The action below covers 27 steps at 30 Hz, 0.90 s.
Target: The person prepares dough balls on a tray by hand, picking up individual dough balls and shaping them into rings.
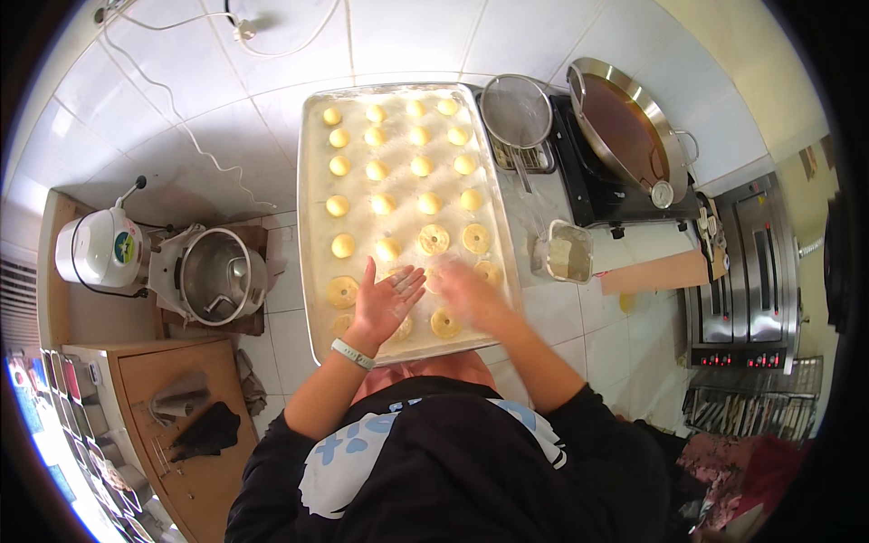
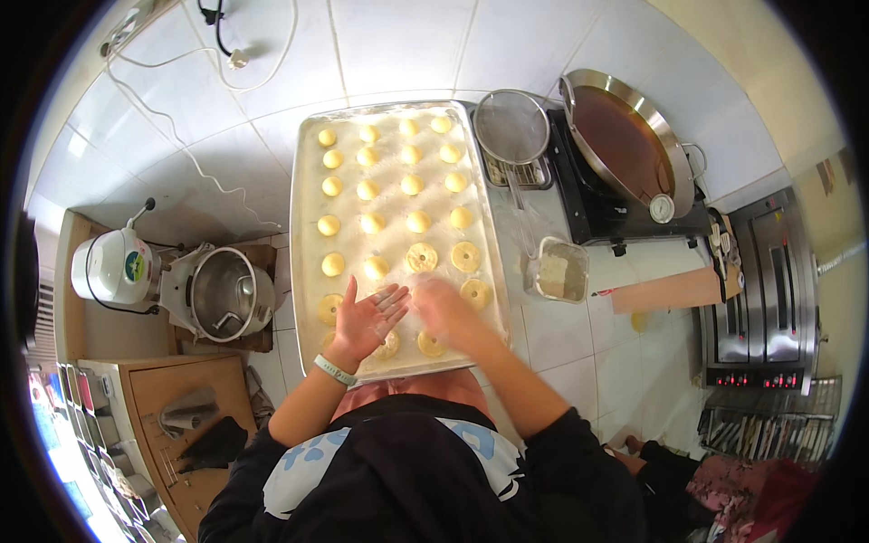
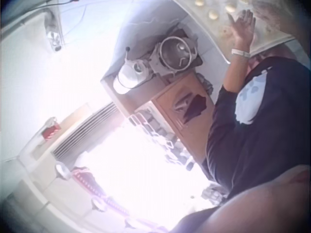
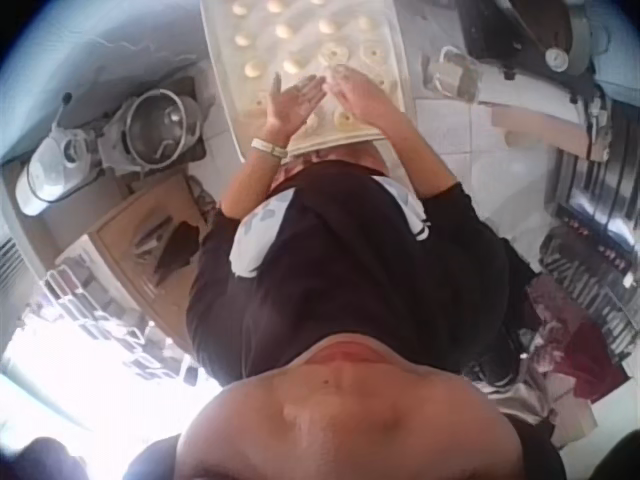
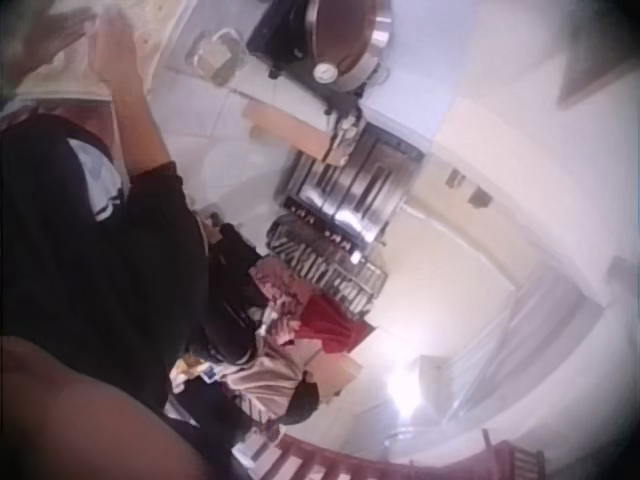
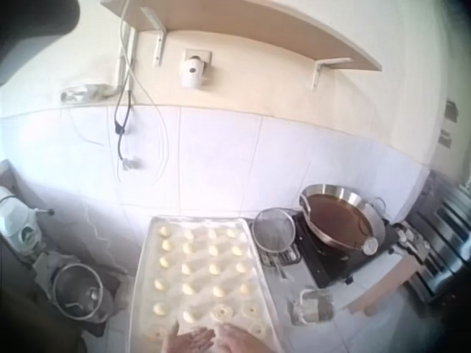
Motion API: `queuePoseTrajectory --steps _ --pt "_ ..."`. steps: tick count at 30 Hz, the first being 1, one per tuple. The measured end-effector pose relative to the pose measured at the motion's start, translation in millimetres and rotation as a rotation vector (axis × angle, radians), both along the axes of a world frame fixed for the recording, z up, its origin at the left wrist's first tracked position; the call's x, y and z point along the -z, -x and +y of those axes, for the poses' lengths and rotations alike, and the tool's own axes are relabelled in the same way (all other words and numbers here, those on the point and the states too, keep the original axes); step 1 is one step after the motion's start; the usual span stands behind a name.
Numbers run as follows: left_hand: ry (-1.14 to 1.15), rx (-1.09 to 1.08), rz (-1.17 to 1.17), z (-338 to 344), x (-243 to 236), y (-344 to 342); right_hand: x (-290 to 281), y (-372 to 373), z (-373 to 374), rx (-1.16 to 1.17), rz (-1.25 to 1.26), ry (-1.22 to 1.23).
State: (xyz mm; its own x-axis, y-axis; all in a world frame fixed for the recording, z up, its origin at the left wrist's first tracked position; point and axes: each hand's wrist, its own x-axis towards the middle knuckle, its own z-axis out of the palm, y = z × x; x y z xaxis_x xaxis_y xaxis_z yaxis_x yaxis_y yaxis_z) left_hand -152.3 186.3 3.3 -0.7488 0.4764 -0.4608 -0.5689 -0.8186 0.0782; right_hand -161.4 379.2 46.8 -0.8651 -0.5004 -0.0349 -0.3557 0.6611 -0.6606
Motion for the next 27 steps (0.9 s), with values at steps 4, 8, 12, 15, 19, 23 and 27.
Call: queuePoseTrajectory --steps 4,8,12,15,19,23,27 --pt "-0.140 -0.116 0.073 -27.3 1.7 -6.6 37.9 1.2 -52.8 -0.119 0.262 -0.265" --pt "-0.008 -0.319 0.101 -63.3 -25.6 -15.0 65.8 33.9 -66.8 -0.113 0.378 -0.354" --pt "0.004 -0.428 0.101 -91.3 -29.6 -28.8 76.4 39.5 -77.1 -0.175 0.418 -0.402" --pt "0.015 -0.464 0.080 -105.3 -21.0 -38.9 81.4 38.5 -80.1 -0.220 0.408 -0.478" --pt "-0.014 -0.505 0.019 -114.2 -12.0 -48.3 79.6 41.5 -84.9 -0.167 0.399 -0.486" --pt "0.016 -0.503 0.007 -119.7 -10.4 -50.0 88.6 44.8 -74.5 -0.132 0.340 -0.445" --pt "0.012 -0.516 -0.014 -127.6 -5.7 -54.0 69.0 56.9 -65.1 -0.018 0.324 -0.277"
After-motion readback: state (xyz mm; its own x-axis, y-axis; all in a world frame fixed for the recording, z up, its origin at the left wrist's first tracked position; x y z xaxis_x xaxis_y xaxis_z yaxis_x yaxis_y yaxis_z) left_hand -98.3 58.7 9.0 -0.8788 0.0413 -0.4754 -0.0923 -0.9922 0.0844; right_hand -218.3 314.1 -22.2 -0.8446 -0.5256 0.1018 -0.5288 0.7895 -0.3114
